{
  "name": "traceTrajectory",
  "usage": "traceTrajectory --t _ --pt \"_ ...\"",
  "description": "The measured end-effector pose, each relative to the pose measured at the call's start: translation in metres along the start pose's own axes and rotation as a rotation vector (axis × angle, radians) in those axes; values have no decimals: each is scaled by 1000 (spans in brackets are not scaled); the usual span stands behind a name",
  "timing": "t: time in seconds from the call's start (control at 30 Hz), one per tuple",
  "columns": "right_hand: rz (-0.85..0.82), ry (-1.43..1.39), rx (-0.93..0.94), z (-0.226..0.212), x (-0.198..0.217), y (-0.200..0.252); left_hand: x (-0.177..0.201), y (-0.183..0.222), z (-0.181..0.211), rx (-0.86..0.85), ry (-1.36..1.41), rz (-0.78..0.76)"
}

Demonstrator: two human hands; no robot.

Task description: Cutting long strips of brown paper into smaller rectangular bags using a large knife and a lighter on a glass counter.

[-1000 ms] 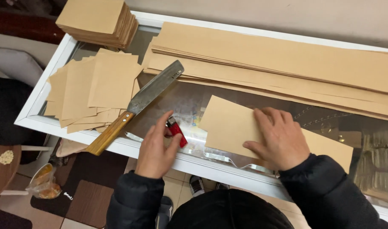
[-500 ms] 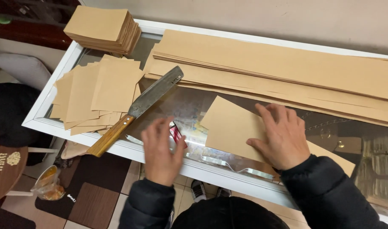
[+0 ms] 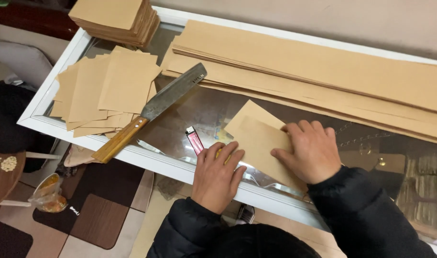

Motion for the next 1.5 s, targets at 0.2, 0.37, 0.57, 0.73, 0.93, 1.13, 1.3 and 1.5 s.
traceTrajectory --t 0.2,0.37,0.57,0.73,0.93,1.13,1.3,1.5 --pt "-12 -307 40 12 -1 -5 6 3 -5 -33 173 54" --pt "-159 -787 -86 -13 56 19 52 -1 -25 135 529 176" --pt "-301 -1303 -152 -82 77 29 97 4 -71 459 994 151" --pt "-538 -1307 -285 -142 61 23 142 8 -99 420 1022 70" --pt "-536 -1246 -250 -170 36 25 150 16 -141 452 945 -68" --pt "-384 -1418 -723 -151 50 27 132 17 -185 160 13 212" --pt "-331 -1603 -722 -96 6 32 94 16 -193 327 -305 120" --pt "-367 -1704 -659 -39 -34 40 115 14 -188 325 -253 101"
Point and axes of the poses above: each hand's wrist, its own y-axis away from the middle knuckle, its own x-axis out of the back of the hand, z = x × y, the point moved 1 cm from there along -y, towards the middle knuckle, and after that the axes turned 5 degrees about y, right-handed, at the moved point
